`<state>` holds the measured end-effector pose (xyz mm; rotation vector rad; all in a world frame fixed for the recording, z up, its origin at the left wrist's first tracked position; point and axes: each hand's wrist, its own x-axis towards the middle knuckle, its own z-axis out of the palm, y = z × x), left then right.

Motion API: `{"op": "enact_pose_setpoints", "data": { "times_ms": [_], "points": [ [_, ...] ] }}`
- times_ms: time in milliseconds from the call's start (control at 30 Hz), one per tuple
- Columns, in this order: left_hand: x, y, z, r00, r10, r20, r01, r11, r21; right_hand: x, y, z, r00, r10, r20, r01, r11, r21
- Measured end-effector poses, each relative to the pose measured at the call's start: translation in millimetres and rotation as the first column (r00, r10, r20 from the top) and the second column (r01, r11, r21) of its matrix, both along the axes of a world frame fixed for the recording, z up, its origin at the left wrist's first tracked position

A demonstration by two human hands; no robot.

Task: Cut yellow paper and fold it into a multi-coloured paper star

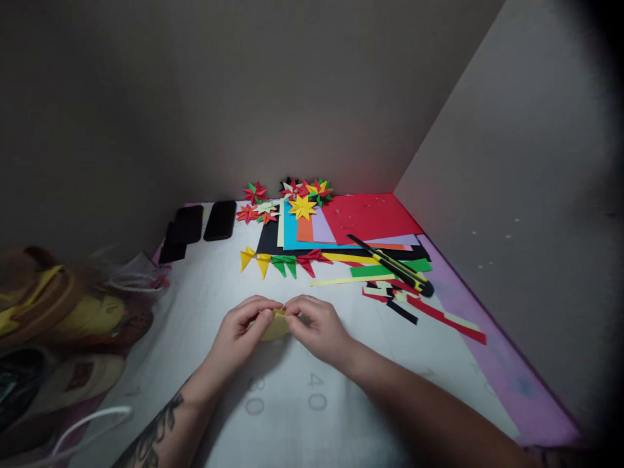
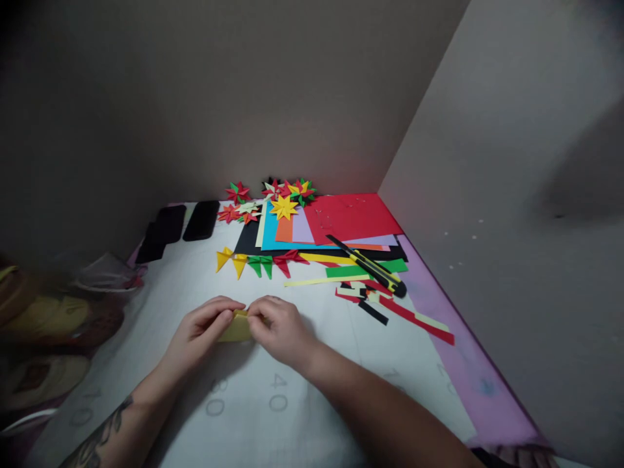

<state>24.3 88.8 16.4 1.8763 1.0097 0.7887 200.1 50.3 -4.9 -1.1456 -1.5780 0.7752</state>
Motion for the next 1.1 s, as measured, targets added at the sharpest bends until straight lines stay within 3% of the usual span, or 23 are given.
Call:
{"op": "enact_pose_setpoints", "data": {
  "times_ms": [200,500,733,933,1100],
  "points": [
    [5,-7,4.8,1.0,0.008,0.002,-0.008,1.0,-0.027,-1,-1,1.9,0.999,-0.035,-0.025,0.035,0.999,-0.036],
    [8,-12,5.4,1.0,0.021,-0.015,-0.02,0.997,0.068,-1,-1,3.1,0.998,-0.052,-0.045,0.048,0.995,-0.09],
    [13,-16,2.5,0.977,0.208,-0.039,-0.206,0.977,0.061,-5,-3,2.2,0.998,-0.05,-0.049,0.046,0.995,-0.088],
    [11,-16,-3.6,0.947,0.32,0.004,-0.32,0.947,-0.04,-8,-6,1.4,0.996,-0.072,-0.049,0.066,0.991,-0.118],
    [11,-14,-5.1,0.962,0.273,0.006,-0.271,0.956,-0.117,-7,-4,-1.1,0.995,-0.096,0.039,0.1,0.989,-0.105]
  ]
}}
